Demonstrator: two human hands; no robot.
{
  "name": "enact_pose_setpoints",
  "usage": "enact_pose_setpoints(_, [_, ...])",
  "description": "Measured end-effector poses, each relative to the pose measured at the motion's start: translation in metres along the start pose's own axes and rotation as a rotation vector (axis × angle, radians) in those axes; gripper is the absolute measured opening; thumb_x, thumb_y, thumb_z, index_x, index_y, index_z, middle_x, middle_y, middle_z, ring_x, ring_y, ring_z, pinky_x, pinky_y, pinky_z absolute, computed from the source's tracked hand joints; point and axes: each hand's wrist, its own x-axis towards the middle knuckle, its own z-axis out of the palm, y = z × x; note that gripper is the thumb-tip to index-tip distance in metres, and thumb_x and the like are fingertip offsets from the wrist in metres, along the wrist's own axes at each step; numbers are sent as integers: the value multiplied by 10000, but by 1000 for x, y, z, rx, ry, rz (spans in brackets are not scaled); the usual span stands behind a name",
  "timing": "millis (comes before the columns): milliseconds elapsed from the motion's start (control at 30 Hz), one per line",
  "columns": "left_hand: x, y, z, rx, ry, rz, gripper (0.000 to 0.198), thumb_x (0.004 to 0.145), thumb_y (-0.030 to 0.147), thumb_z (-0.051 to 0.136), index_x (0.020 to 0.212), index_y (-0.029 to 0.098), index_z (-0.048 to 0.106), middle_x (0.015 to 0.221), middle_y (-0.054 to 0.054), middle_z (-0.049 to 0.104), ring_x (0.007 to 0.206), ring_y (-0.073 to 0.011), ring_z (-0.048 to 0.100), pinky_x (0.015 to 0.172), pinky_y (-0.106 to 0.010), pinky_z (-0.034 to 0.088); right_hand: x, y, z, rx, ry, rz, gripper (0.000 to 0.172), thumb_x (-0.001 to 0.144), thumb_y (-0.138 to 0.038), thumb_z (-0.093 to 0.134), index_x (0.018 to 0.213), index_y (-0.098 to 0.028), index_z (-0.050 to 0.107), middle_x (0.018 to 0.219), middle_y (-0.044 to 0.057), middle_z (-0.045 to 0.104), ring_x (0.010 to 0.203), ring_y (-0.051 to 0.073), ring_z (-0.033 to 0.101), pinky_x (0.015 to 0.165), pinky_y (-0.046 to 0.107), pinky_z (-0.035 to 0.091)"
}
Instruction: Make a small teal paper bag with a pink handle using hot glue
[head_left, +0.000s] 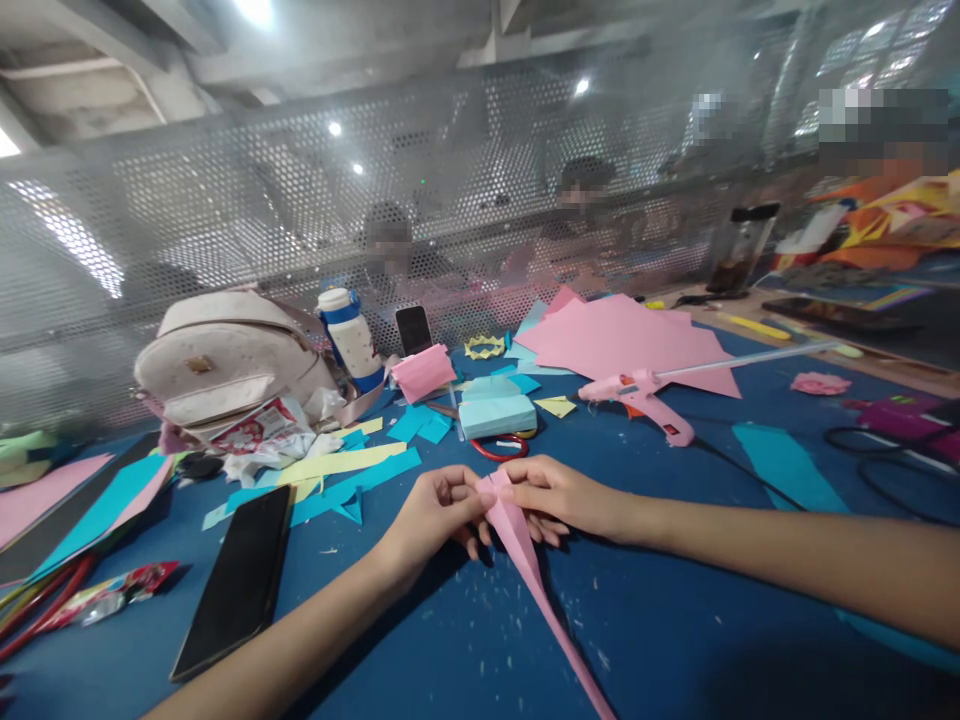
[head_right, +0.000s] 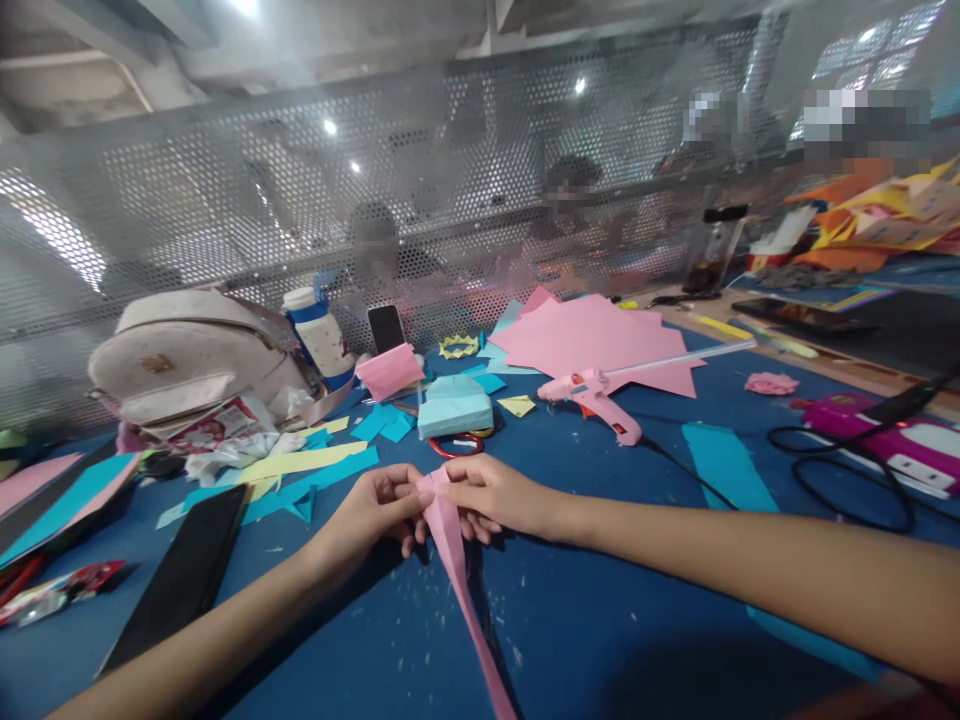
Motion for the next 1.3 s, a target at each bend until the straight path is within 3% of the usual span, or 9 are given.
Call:
enact_pose_setpoints(300, [-3, 1, 2, 23, -10, -25, 389, 670, 444, 782, 682, 124, 561, 545, -20, 648, 460, -101, 611, 396, -150, 470, 0, 1, 3, -24, 20, -22, 338, 902, -468, 515, 847, -137, 551, 573, -36, 543, 386, 42, 464, 338, 137, 315])
enact_pose_setpoints(500, [-4, 1, 0, 14, -12, -51, 340, 704, 399, 770, 708, 117, 581, 607, -51, 691, 509, -128, 666, 406, -143, 472, 0, 0, 2, 6, 16, -38, 335, 900, -456, 524, 768, -148, 510, 551, -45, 527, 375, 34, 445, 344, 135, 319])
enact_pose_setpoints(767, [0, 4, -1, 19, -27, -79, 345, 681, 381, 791, 790, 102, 621, 656, -69, 704, 538, -131, 664, 418, -158, 496, 2, 5, 1, 12, 74, -29, 336, 913, -473, 490, 816, -151, 505, 548, -37, 563, 361, 39, 436, 331, 144, 286])
enact_pose_setpoints(1000, [0, 5, -2, 32, 9, -103, 363, 612, 388, 830, 711, 105, 626, 577, -42, 670, 492, -105, 621, 398, -142, 459, 1, 4, 0, 19, -6, -36, 344, 900, -451, 521, 871, -112, 572, 578, -20, 571, 370, 35, 435, 348, 150, 314])
enact_pose_setpoints(1300, [-4, 8, -1, 18, 3, -81, 361, 664, 411, 794, 760, 98, 643, 641, -76, 694, 556, -131, 654, 413, -150, 474, 1, 1, 2, 58, 49, -50, 295, 894, -421, 541, 819, -136, 545, 497, -48, 542, 343, 35, 412, 336, 139, 287])
